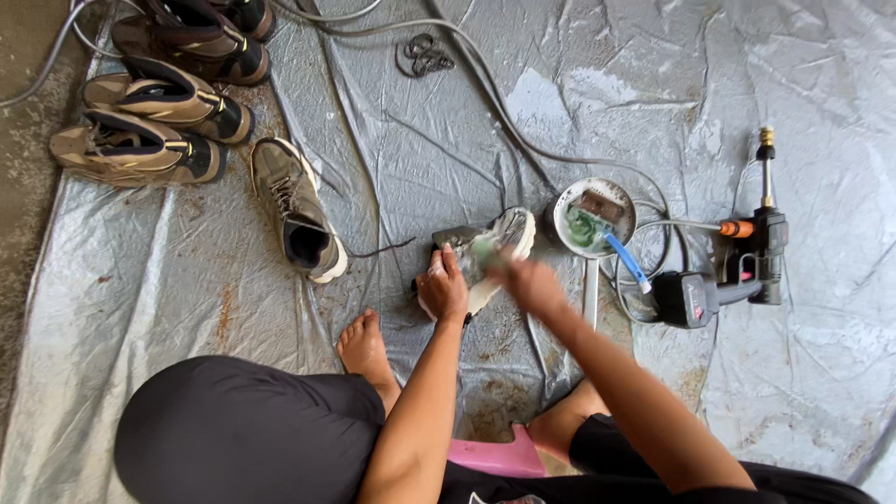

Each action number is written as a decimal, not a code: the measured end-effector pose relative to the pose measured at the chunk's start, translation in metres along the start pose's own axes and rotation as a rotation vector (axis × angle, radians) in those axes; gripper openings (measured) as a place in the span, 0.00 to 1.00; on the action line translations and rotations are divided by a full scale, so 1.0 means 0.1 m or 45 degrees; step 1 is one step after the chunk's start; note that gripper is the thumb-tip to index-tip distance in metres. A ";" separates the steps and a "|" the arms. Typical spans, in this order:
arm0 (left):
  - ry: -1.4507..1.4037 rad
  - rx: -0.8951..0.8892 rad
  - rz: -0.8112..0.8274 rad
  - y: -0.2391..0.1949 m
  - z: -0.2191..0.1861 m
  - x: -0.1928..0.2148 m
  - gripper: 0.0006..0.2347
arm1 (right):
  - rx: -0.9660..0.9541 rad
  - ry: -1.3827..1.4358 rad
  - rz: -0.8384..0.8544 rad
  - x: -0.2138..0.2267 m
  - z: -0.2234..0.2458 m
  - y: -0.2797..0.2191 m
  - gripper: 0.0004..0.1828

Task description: The person scrubs a gray sneaker with a green sponge, repeatedly dipping it into a metal pan containing soapy water. They clean the upper, sides, and sole of the shoe while sitting on a small stool on a plastic sheet.

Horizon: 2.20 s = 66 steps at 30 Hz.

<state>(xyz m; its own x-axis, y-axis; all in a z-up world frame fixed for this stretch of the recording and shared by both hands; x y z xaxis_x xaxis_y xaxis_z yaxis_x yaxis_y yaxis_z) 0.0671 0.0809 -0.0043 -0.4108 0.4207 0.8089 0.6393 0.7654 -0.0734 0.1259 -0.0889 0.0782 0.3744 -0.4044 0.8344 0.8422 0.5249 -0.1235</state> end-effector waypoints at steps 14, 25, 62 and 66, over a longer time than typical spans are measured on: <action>0.074 0.014 0.005 -0.04 0.13 -0.14 0.15 | -0.032 -0.035 -0.185 -0.43 -0.54 -0.21 0.23; 0.105 -0.252 -0.137 -0.08 0.11 -0.07 0.12 | -0.374 0.033 -0.077 -0.16 -0.72 0.28 0.20; -0.195 -0.281 -0.177 -0.17 -0.04 0.12 0.04 | -0.309 -0.119 -0.037 -0.37 -1.31 0.06 0.23; -0.205 -0.523 -0.004 -0.17 -0.24 0.28 0.16 | 0.067 -0.139 0.108 -0.33 -0.07 -0.29 0.22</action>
<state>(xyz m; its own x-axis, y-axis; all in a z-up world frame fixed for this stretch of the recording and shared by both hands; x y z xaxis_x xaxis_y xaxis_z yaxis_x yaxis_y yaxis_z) 0.0602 0.0679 0.0335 -0.4882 0.5143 0.7051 0.8299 0.5234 0.1929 0.0922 -0.0957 0.0507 0.3965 -0.2747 0.8760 0.7867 0.5934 -0.1700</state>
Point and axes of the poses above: each hand's wrist, its own y-axis towards the middle knuckle, its own x-axis out of the back of the hand, z = x × y, the point moved 9 cm from there along y, towards the middle knuckle, and after that the axes turned 3 degrees about y, right-handed, at the moved point
